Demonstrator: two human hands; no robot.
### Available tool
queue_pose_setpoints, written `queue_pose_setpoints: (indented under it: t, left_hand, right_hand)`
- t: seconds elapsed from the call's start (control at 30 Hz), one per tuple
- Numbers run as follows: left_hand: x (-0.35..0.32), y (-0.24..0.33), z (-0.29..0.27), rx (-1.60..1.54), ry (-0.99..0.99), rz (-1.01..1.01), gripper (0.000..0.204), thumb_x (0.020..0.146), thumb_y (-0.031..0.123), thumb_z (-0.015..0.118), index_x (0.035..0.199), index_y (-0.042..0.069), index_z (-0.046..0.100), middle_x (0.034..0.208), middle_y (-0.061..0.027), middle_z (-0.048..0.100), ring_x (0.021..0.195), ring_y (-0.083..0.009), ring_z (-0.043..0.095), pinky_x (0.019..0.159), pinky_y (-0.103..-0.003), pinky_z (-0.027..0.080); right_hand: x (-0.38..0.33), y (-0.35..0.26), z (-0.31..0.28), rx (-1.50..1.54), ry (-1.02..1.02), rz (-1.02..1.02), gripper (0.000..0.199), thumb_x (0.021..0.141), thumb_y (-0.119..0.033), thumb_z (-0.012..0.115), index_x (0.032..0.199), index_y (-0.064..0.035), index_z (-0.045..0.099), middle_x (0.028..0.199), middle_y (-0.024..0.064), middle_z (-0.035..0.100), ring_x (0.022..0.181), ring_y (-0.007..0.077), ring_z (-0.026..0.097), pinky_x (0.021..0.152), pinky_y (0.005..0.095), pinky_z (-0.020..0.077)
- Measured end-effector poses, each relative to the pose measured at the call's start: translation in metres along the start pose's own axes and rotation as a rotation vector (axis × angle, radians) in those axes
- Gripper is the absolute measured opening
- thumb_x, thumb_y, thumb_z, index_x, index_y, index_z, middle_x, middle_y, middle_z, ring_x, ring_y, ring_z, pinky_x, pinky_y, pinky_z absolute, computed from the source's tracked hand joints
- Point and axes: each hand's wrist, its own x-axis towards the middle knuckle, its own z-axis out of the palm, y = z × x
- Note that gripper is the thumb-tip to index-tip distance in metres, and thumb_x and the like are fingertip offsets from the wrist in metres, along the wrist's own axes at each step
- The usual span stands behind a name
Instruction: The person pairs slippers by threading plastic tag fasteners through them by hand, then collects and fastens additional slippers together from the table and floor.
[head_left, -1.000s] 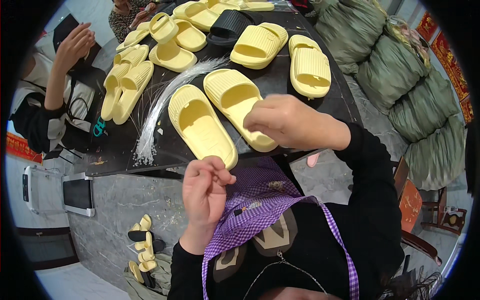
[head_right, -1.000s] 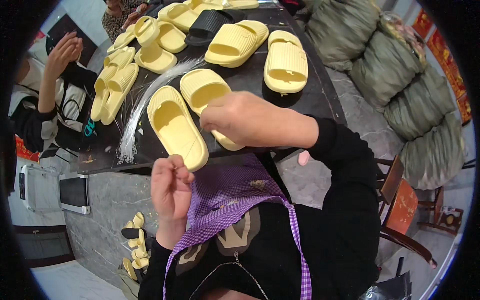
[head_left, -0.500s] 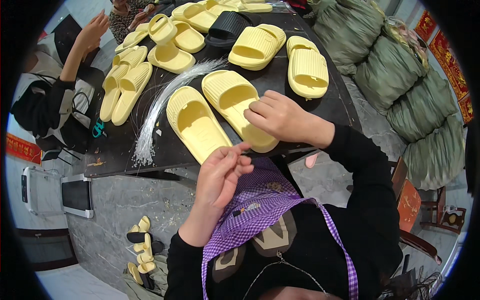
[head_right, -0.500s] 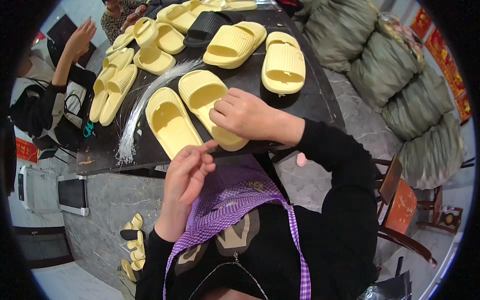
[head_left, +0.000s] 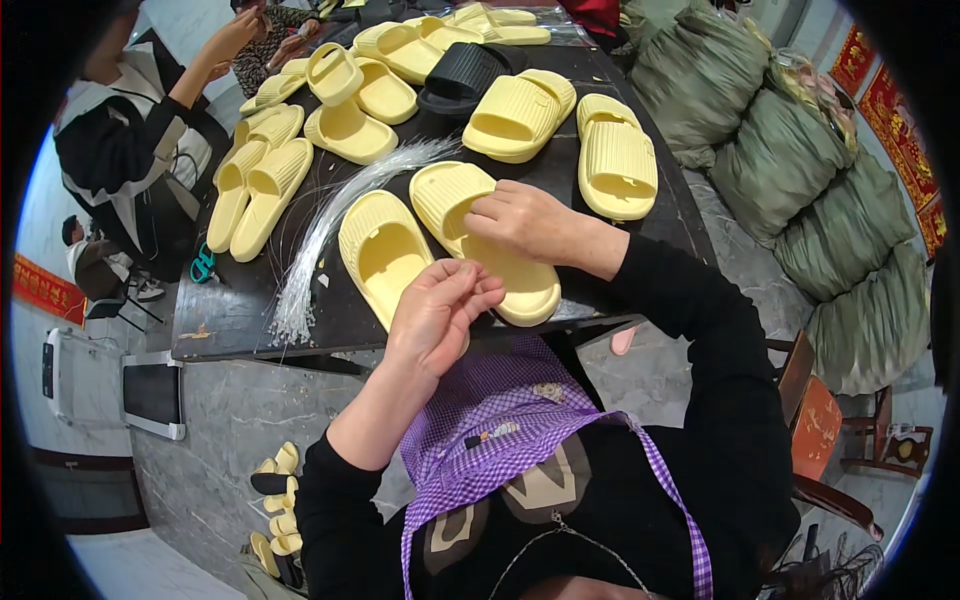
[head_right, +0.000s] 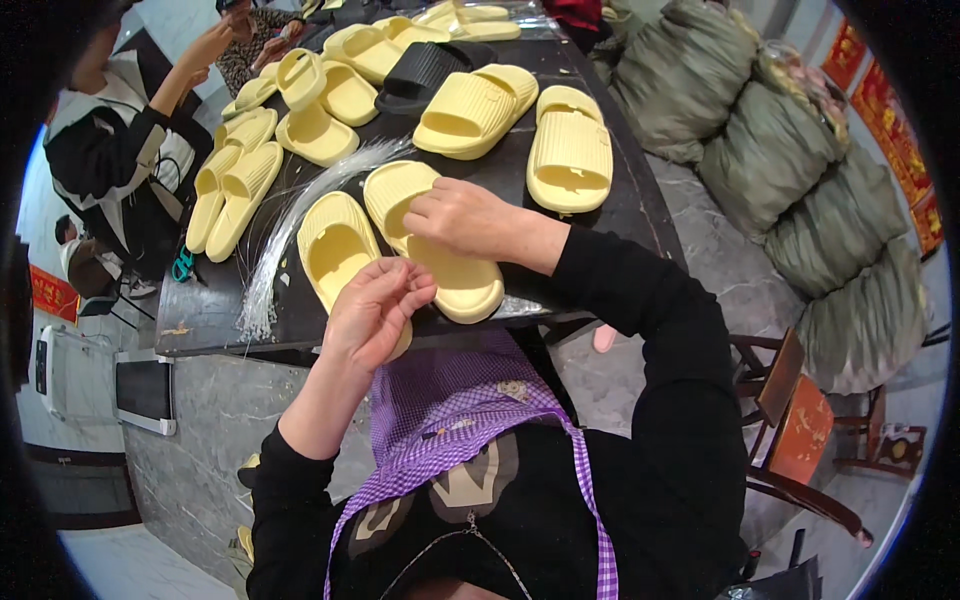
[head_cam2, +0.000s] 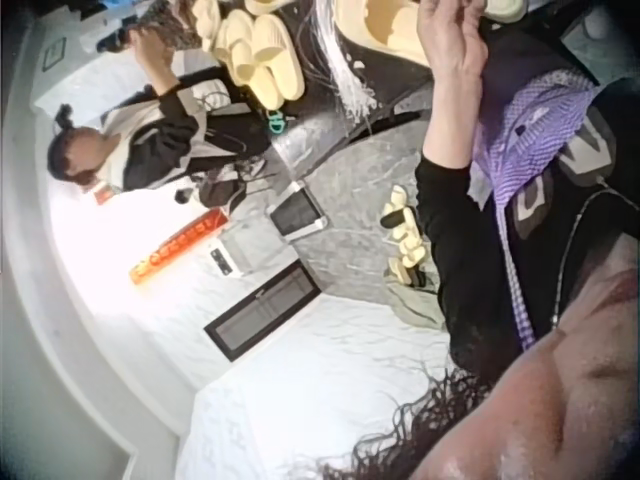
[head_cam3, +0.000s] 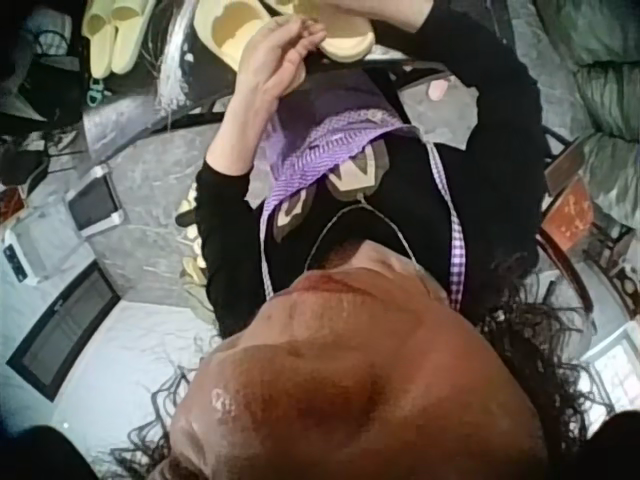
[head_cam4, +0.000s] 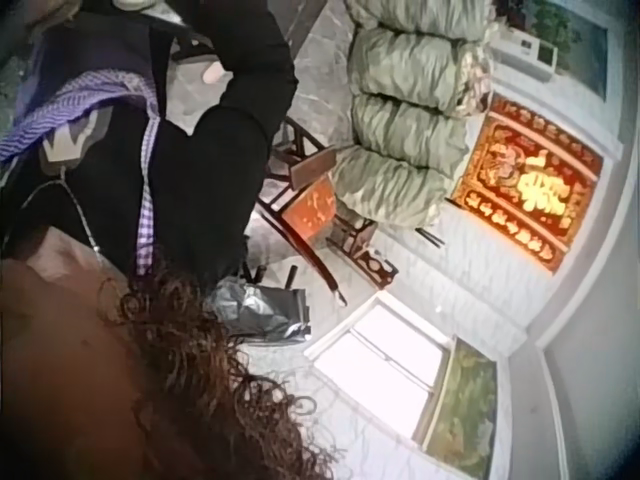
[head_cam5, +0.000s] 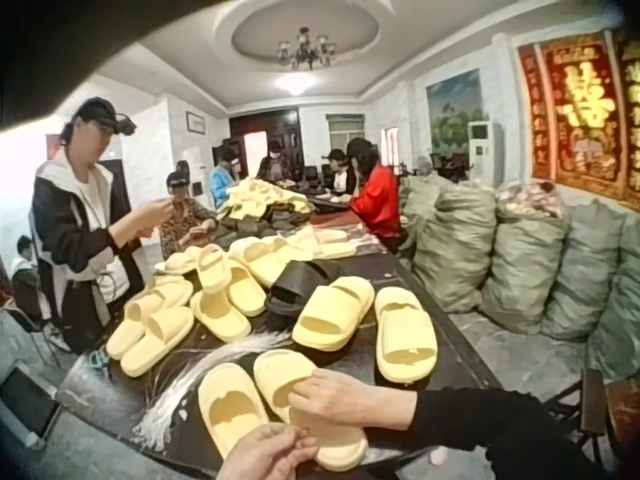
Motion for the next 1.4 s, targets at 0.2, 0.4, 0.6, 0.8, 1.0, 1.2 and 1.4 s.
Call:
queue_pose_setpoints:
  t: [0.2, 0.4, 0.6, 0.8, 1.0, 1.2, 1.4]
  left_hand:
    - [-0.007, 0.004, -0.001, 0.041, -0.022, 0.049, 0.009, 0.088, 0.004, 0.052, 0.092, -0.003, 0.053, 0.094, -0.0150, 0.059, 0.083, -0.0233, 0.061, 0.075, -0.033, 0.054]
    - [-0.017, 0.008, -0.003, 0.079, 0.026, 0.097, 0.010, 0.087, 0.004, 0.053, 0.095, -0.004, 0.054, 0.095, -0.0142, 0.059, 0.079, -0.0229, 0.063, 0.072, -0.033, 0.055]
    - [-0.017, 0.007, -0.007, 0.159, 0.043, 0.135, 0.011, 0.088, 0.005, 0.054, 0.095, -0.004, 0.054, 0.097, -0.0137, 0.059, 0.077, -0.0222, 0.063, 0.068, -0.032, 0.056]
    - [-0.008, 0.007, -0.003, 0.146, -0.019, 0.090, 0.012, 0.088, 0.006, 0.054, 0.094, -0.004, 0.054, 0.096, -0.0132, 0.059, 0.075, -0.0210, 0.063, 0.065, -0.031, 0.056]
    - [0.006, 0.005, 0.002, 0.116, -0.001, 0.016, 0.012, 0.088, 0.007, 0.053, 0.094, -0.004, 0.053, 0.092, -0.0126, 0.058, 0.073, -0.0206, 0.062, 0.065, -0.031, 0.055]
    - [0.033, -0.001, -0.001, 0.115, 0.028, -0.018, 0.012, 0.089, 0.005, 0.049, 0.092, -0.005, 0.054, 0.091, -0.0147, 0.059, 0.075, -0.0216, 0.062, 0.067, -0.031, 0.055]
    - [0.042, -0.002, 0.005, 0.065, 0.127, 0.056, 0.015, 0.089, 0.002, 0.045, 0.096, -0.010, 0.051, 0.095, -0.0190, 0.058, 0.084, -0.0266, 0.062, 0.073, -0.033, 0.054]
  right_hand:
    - [0.002, 0.004, -0.001, -0.042, 0.016, -0.025, 0.010, 0.066, -0.013, 0.054, 0.068, -0.0083, 0.046, 0.066, 0.0040, 0.050, 0.060, 0.0198, 0.052, 0.058, 0.0288, 0.0430]
    - [0.000, 0.000, -0.003, -0.038, 0.013, -0.044, 0.010, 0.066, -0.013, 0.054, 0.068, -0.0081, 0.046, 0.066, 0.0042, 0.049, 0.060, 0.0193, 0.052, 0.057, 0.0285, 0.0430]
    - [-0.001, -0.003, -0.006, -0.051, 0.008, -0.054, 0.010, 0.066, -0.013, 0.054, 0.068, -0.0077, 0.046, 0.067, 0.0046, 0.050, 0.060, 0.0190, 0.052, 0.058, 0.0286, 0.0432]
    - [0.003, -0.003, -0.004, -0.039, 0.001, -0.062, 0.010, 0.067, -0.013, 0.054, 0.069, -0.0073, 0.047, 0.067, 0.0048, 0.050, 0.061, 0.0194, 0.053, 0.059, 0.0294, 0.0434]
    - [0.001, -0.004, 0.000, 0.016, 0.028, -0.052, 0.011, 0.068, -0.014, 0.055, 0.069, -0.0075, 0.047, 0.068, 0.0050, 0.051, 0.062, 0.0202, 0.053, 0.060, 0.0295, 0.0436]
    - [-0.002, -0.003, 0.002, 0.153, -0.041, 0.039, 0.012, 0.069, -0.014, 0.056, 0.075, -0.0054, 0.052, 0.072, 0.0077, 0.054, 0.066, 0.0239, 0.057, 0.062, 0.0330, 0.0462]
    - [0.014, 0.006, -0.032, 0.282, -0.149, 0.238, 0.017, 0.071, -0.009, 0.055, 0.086, -0.0024, 0.059, 0.076, 0.0128, 0.058, 0.075, 0.0291, 0.060, 0.065, 0.0366, 0.0480]
